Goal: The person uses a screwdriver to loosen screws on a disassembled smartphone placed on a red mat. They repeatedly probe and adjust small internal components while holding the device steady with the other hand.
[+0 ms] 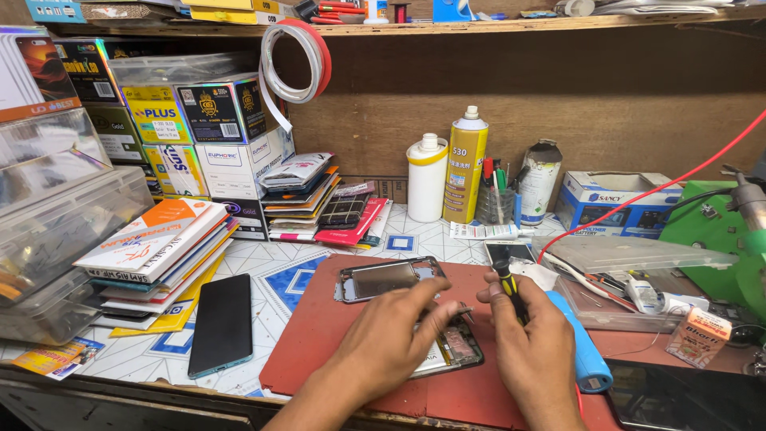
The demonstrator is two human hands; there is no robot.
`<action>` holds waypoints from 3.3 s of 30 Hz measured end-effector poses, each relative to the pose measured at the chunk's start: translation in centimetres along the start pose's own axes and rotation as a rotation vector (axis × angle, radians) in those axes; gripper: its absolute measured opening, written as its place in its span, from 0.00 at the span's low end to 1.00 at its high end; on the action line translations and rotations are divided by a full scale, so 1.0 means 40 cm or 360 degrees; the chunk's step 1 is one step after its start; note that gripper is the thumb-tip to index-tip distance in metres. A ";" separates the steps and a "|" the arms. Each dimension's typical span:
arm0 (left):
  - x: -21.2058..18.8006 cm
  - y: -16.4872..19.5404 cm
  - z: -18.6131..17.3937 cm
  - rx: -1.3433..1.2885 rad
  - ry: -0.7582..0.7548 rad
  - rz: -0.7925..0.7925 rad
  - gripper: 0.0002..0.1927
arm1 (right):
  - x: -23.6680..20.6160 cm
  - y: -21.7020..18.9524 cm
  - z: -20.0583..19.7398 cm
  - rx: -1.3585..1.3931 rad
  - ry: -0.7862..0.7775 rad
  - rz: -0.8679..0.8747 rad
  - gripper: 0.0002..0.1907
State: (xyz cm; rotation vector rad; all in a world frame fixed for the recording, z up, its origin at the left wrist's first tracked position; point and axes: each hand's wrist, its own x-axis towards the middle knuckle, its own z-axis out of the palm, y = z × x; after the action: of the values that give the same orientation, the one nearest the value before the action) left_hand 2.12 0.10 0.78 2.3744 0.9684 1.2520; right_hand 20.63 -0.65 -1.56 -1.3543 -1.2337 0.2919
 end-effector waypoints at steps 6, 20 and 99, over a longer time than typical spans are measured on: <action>0.036 -0.016 -0.002 -0.0118 0.0128 -0.0324 0.18 | -0.004 -0.009 -0.002 -0.0031 -0.0008 0.0091 0.14; 0.022 -0.030 -0.005 0.0105 0.0300 -0.0176 0.11 | -0.004 -0.019 -0.004 -0.0017 -0.0017 0.0044 0.14; -0.052 -0.001 -0.039 -0.0048 -0.0266 -0.0121 0.34 | -0.033 -0.050 -0.001 0.0312 -0.0284 -0.0278 0.29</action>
State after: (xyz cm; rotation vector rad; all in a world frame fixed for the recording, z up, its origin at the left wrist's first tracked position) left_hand 0.02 -1.37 0.39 2.3518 0.9707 1.0154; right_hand 19.19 -2.25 -0.54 -1.0624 -1.4235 0.4061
